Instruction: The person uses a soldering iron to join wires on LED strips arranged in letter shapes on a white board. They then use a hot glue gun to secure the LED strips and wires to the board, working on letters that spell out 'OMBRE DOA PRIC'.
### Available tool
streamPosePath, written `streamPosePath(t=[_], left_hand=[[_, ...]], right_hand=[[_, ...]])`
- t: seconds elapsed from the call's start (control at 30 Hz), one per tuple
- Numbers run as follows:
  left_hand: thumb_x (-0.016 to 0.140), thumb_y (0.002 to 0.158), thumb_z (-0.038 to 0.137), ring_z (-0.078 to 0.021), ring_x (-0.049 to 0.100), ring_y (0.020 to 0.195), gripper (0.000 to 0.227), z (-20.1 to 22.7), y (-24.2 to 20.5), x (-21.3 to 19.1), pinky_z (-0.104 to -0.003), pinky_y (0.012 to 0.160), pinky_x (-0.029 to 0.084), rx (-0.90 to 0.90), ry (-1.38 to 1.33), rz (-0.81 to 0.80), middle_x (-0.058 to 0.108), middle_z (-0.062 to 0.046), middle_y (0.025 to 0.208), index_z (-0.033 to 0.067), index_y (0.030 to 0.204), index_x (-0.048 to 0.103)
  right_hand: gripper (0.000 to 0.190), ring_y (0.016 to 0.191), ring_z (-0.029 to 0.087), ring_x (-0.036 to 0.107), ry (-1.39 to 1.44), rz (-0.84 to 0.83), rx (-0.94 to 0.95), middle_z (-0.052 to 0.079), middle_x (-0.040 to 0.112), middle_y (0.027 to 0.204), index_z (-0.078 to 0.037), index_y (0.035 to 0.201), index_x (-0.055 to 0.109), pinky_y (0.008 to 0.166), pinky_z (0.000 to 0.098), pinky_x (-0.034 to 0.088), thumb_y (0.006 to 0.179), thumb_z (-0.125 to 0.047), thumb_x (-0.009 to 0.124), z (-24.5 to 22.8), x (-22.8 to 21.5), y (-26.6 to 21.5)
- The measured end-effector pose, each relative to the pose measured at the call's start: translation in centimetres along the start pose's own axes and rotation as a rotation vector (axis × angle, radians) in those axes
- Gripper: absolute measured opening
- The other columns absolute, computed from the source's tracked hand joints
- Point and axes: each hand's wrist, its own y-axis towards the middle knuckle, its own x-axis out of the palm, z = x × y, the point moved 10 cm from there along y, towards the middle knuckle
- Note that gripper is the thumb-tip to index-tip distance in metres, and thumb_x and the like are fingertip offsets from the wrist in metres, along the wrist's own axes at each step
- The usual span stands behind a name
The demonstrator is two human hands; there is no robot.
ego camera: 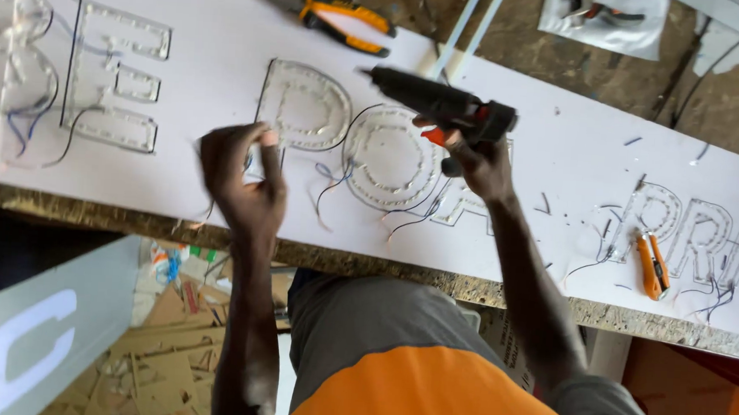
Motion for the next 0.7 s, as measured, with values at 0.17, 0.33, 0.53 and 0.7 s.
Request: streamPosePath(t=[0.17,0.33,0.53,0.7], left_hand=[[0.073,0.107,0.002,-0.0493,0.071,0.086,0.004,4.0,3.8,17.0,-0.057,0.081,0.056,0.057,-0.232,-0.356,0.069,-0.019,0.086,-0.0005,0.104,0.072],[0.082,0.106,0.014,-0.0395,0.069,0.097,0.019,1.0,1.2,35.5,-0.050,0.078,0.056,0.060,-0.074,-0.598,0.073,-0.019,0.105,0.0019,0.111,0.067],[0.094,0.090,0.006,-0.0452,0.068,0.117,0.053,-4.5,1.1,40.4,-0.052,0.094,0.058,-0.051,0.081,-0.750,0.073,-0.028,0.123,-0.0043,0.134,0.066],[0.073,0.091,-0.008,-0.0435,0.067,0.102,0.032,-4.8,-0.1,40.3,-0.052,0.084,0.059,-0.026,0.117,-0.919,0.070,-0.026,0.113,-0.0053,0.122,0.067]], right_hand=[[0.037,0.107,0.019,0.073,0.493,0.538,-0.006,0.006,0.075,0.116,-0.005,0.135,0.073,0.104,0.0430,0.061,0.111,-0.032,0.083,0.8,-3.2,-0.9],[0.058,0.111,0.028,0.081,0.516,0.629,-0.029,0.020,0.084,0.124,-0.002,0.145,0.066,0.079,0.0418,0.070,0.107,-0.045,0.074,5.7,-7.1,-0.2],[0.057,0.117,0.025,0.081,0.501,0.717,0.018,0.014,0.086,0.121,-0.004,0.140,0.070,0.086,0.0456,0.072,0.106,-0.050,0.072,6.7,-8.7,-1.2],[0.058,0.112,0.023,0.078,0.406,0.644,-0.043,0.012,0.083,0.126,-0.005,0.138,0.071,0.087,0.0428,0.072,0.107,-0.054,0.073,6.0,-8.5,-0.7]])
